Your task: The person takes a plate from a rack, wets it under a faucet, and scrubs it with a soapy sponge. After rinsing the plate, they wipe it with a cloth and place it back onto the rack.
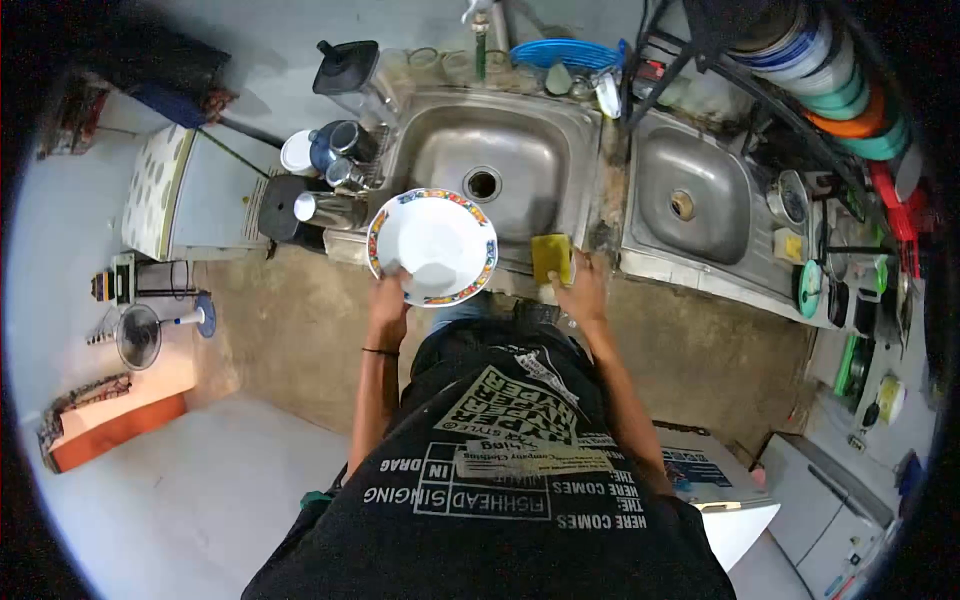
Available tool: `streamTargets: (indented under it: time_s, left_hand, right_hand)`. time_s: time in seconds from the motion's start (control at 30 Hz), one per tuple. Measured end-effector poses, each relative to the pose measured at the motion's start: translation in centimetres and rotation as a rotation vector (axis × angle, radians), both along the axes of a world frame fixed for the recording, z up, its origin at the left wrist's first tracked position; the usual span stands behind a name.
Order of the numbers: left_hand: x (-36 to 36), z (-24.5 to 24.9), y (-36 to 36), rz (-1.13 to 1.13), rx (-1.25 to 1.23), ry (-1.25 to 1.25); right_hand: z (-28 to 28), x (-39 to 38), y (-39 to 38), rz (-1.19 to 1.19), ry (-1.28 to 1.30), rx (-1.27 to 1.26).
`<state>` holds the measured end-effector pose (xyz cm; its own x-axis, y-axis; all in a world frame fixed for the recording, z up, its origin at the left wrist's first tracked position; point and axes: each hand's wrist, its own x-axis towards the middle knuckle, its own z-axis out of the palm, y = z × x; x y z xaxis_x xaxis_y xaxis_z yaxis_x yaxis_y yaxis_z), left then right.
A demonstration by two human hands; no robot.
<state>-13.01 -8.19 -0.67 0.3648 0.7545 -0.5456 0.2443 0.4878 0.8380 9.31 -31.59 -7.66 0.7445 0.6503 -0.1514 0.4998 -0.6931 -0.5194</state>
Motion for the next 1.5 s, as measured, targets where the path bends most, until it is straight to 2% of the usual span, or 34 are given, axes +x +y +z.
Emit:
streamTargets:
  time_s: [0.03, 0.07, 0.13, 0.17, 0.27, 0.3, 0.4, 0.43, 0.53, 0.57, 0.63, 0.67, 0.7, 0.8, 0.83, 0.87, 0.93, 0.97, 1.0, 1.07, 1.1, 1.17, 1.23, 1.33, 1.47, 1.5]
  left_hand:
    - [-0.3, 0.1, 0.0, 0.076, -0.036, 0.009]
    - [-0.5, 0.2, 0.1, 0.15, -0.072, 0.017]
    - [-0.3, 2.1, 0.0, 0.134, -0.028, 0.016]
    - [-0.4, 2.7, 0.2, 0.123, -0.007, 0.019]
    - [-1.5, 1.4, 1.8, 0.056, -0.034, -0.012]
    - [-1.2, 1.2, 2.5, 0.04, -0.032, -0.059]
    - [-1.1, -0.8, 4.1, 0.032, 0.073, 0.01]
    - [-0.2, 0.2, 5.1, -0.021, 0.016, 0.156]
    - [-0.7, -3.5, 8.6, -0.219, 0.288, 0.11]
    - [-0.4, -3.4, 9.3, -0.207, 0.14, 0.139]
    - [0.2, -3.4, 10.4, -0.322, 0.274, 0.074]
    - [0.6, -2.9, 10.9, -0.308, 0.15, 0.106]
    - [1.4, -0.9, 11.3, -0.29, 0.029, 0.142]
    - [2.3, -3.1, 13.0, -0.235, -0.066, 0.164]
    - [2.4, -3.5, 13.9, -0.333, -0.069, 0.164]
    - [2.8, -4.1, 14.3, -0.325, -0.085, 0.154]
    - [3.9, -4.4, 15.0, -0.317, -0.114, 0.135]
    - [4.0, -6.0, 15.7, -0.378, -0.116, 0.074]
    - [4.4, -7.0, 16.0, -0.378, -0.125, 0.071]
    - [5.0, -8.3, 16.6, -0.368, -0.143, 0.063]
    - [5.7, -4.2, 16.0, -0.396, -0.123, -0.005]
    - [6.5, -4.1, 16.4, -0.409, -0.189, 0.037]
    - [7.2, -5.3, 17.2, -0.441, -0.229, 0.098]
    - [7.9, -7.8, 17.5, -0.411, -0.32, 0.044]
    - [8.8, -9.4, 17.7, -0.45, -0.306, 0.014]
    - [9.1, -9.3, 17.8, -0.459, -0.297, 0.037]
  right_hand:
    - [1.0, -0.5, 1.0, -0.063, 0.113, -0.066]
    - [0.6, -0.4, 1.6, 0.001, 0.04, -0.066]
    - [-1.9, -0.2, 2.8, 0.127, -0.105, -0.057]
    - [-3.4, -0.6, 2.9, 0.179, -0.279, -0.028]
    - [-9.9, -0.5, 3.7, 0.216, -0.152, -0.233]
    - [-9.9, -0.6, 4.2, 0.216, -0.196, -0.258]
    - [-9.5, -1.3, 4.6, 0.176, -0.082, -0.25]
    - [-13.2, -1.7, 3.8, 0.187, -0.315, -0.145]
    - [-13.3, -1.4, 3.2, 0.302, -0.23, -0.094]
    - [-8.6, -2.2, 4.4, 0.168, -0.145, 0.017]
    - [-9.6, -2.0, 3.9, -0.006, 0.027, 0.097]
    - [-10.5, -1.7, 3.7, -0.099, 0.112, 0.138]
    - [-11.4, -2.0, 4.2, -0.169, -0.106, 0.209]
    - [-12.8, -2.0, 4.4, -0.648, 0.447, 0.608]
    - [-13.4, -2.3, 5.4, -0.811, 0.516, 0.733]
    - [-13.5, -2.3, 5.6, -0.901, 0.549, 0.714]
    - [-11.1, -2.6, 7.2, -1.089, 0.615, 0.68]
    - [-12.3, -2.3, 7.3, -1.053, 0.508, 0.644]
    - [-5.0, -3.1, 9.5, -1.054, 0.741, 0.654]
    - [-6.2, -3.0, 10.2, -1.071, 0.634, 0.737]
    - [-3.7, -3.7, 11.3, -1.051, 0.578, 0.774]
    - [-1.8, -3.8, 12.8, -1.015, 0.557, 0.782]
    - [-1.6, -3.9, 13.4, -0.995, 0.584, 0.813]
    - [1.9, -4.4, 14.7, -1.026, 0.635, 0.751]
    - [3.1, -4.3, 14.5, -1.114, 0.645, 0.762]
    - [2.8, -4.3, 14.3, -0.926, 0.505, 0.773]
